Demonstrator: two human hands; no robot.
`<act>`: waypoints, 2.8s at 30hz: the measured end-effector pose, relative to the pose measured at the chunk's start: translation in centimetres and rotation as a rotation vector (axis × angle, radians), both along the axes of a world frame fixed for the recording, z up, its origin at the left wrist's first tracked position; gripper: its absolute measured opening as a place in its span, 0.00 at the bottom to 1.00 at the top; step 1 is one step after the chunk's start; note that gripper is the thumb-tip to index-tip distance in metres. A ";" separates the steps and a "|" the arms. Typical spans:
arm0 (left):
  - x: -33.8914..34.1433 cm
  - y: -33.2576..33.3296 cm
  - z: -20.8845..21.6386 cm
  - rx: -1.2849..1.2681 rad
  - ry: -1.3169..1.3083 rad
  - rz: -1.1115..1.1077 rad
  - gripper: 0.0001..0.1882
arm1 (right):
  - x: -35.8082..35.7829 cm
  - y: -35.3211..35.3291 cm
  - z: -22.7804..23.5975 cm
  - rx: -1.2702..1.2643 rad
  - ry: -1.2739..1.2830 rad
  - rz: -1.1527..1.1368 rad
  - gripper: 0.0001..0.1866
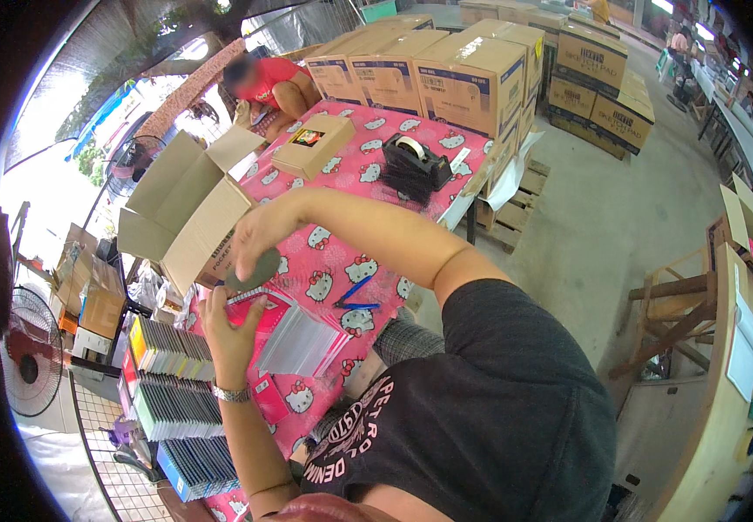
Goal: The person picks up stacks of small notebooks and places them into a cardboard box, then threads metal spiral bindings through the side holes of more notebooks by hand.
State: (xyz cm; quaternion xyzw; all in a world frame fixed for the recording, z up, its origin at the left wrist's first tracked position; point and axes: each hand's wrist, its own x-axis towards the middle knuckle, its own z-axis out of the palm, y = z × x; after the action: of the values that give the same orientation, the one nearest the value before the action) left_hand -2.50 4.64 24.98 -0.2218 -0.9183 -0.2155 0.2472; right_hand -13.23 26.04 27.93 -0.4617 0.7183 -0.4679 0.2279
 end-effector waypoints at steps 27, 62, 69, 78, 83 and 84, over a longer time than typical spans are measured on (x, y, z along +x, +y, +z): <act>-1.6 -4.5 -0.8 0.361 -0.299 -0.055 0.17 | -0.3 -4.3 1.2 0.095 0.008 0.094 0.22; 0.9 -2.9 -3.5 0.732 0.221 0.173 0.14 | 10.2 -11.7 -4.5 -0.394 0.836 -0.981 0.06; 1.4 -4.4 -2.6 0.202 0.725 0.213 0.17 | 10.3 -14.2 -5.2 -0.754 -0.303 -0.680 0.06; 2.6 -17.4 -3.6 0.239 0.017 0.411 0.13 | -0.6 0.3 -10.4 -0.349 0.758 -1.097 0.14; -0.8 -20.8 -14.4 -0.050 -0.656 0.505 0.12 | -6.4 13.8 -25.8 0.711 0.531 -1.465 0.15; 0.4 -23.1 -18.7 -0.092 -0.662 0.500 0.14 | -5.6 12.7 -27.1 0.898 0.602 -1.435 0.14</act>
State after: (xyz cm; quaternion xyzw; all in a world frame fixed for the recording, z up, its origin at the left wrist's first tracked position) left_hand -2.13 -18.50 6.26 0.0785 -0.9824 -0.1671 -0.0270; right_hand -18.81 38.71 0.88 0.1278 0.9785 -0.0322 -0.1583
